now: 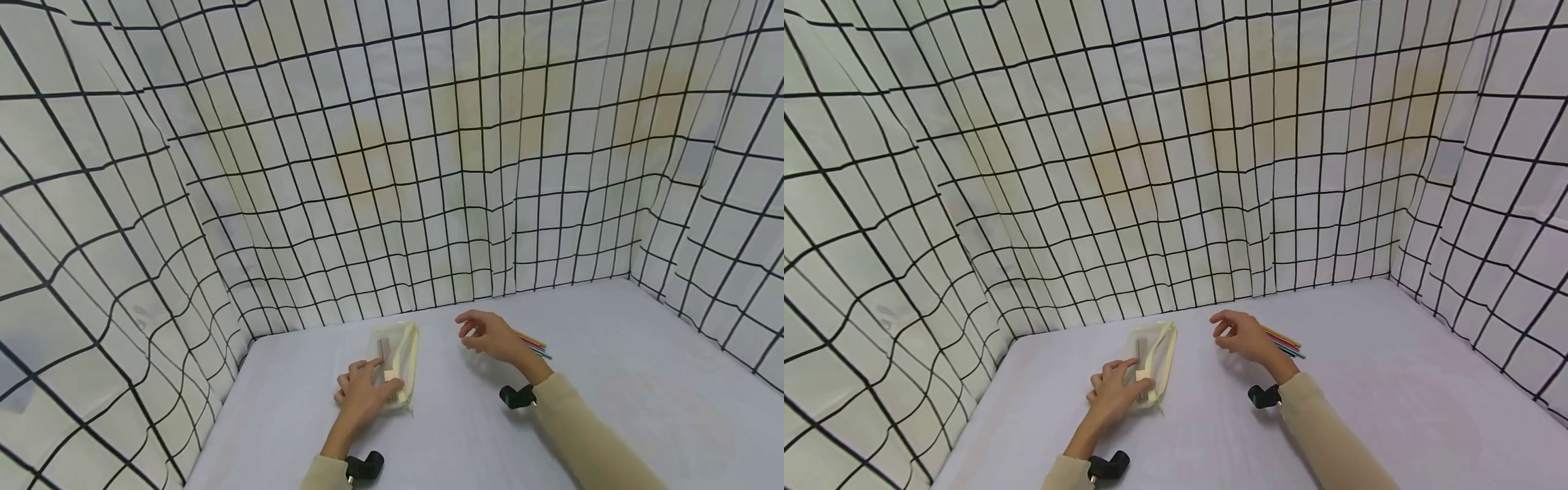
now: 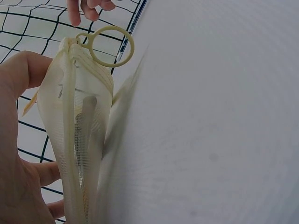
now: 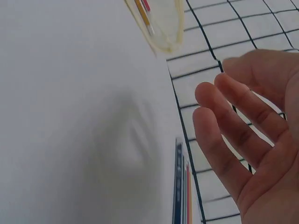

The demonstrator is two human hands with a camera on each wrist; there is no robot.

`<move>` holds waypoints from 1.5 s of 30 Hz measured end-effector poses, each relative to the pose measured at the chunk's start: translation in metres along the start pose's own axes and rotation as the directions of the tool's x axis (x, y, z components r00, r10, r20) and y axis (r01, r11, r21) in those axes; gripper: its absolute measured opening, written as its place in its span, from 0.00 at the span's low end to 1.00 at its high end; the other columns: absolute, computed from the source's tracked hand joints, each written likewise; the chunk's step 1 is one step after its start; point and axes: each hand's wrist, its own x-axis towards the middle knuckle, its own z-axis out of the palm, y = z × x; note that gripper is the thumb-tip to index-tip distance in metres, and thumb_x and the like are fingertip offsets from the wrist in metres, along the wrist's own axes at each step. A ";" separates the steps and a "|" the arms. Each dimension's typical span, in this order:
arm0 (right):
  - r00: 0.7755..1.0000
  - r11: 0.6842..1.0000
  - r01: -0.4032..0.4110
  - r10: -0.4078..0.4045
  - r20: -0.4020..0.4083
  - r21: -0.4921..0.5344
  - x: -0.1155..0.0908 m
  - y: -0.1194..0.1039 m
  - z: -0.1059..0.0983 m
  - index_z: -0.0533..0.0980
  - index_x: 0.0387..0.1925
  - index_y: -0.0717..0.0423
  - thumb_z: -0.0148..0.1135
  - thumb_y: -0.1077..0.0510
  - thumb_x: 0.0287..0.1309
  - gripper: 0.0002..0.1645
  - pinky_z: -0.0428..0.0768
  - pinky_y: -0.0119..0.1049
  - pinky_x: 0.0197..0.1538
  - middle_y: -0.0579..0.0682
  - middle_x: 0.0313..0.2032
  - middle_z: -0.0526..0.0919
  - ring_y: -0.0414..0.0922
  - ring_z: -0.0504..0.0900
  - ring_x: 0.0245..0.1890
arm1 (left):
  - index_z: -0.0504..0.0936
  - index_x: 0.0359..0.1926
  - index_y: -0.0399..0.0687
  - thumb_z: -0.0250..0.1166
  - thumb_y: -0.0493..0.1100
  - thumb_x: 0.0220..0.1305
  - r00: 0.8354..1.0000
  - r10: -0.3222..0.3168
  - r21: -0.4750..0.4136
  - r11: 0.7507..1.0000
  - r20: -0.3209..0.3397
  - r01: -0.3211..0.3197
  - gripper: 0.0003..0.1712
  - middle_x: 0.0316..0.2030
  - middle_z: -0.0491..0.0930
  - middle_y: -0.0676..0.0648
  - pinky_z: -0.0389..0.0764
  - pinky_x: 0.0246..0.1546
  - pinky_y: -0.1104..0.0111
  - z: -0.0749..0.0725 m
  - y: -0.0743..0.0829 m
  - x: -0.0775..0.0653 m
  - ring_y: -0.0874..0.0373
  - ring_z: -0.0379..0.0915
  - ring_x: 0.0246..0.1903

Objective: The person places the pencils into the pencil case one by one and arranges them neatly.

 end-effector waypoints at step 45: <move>1.000 0.822 -0.020 0.023 -0.001 -0.570 -0.012 0.034 -0.040 0.77 0.64 0.55 0.66 0.70 0.55 0.33 0.77 0.46 0.47 0.50 0.44 0.85 0.45 0.76 0.39 | 0.74 0.70 0.54 0.69 0.66 0.54 1.000 0.011 -0.016 1.000 -0.004 -0.011 0.45 0.69 0.62 0.38 0.53 0.51 0.42 0.000 -0.004 0.001 0.37 0.53 0.60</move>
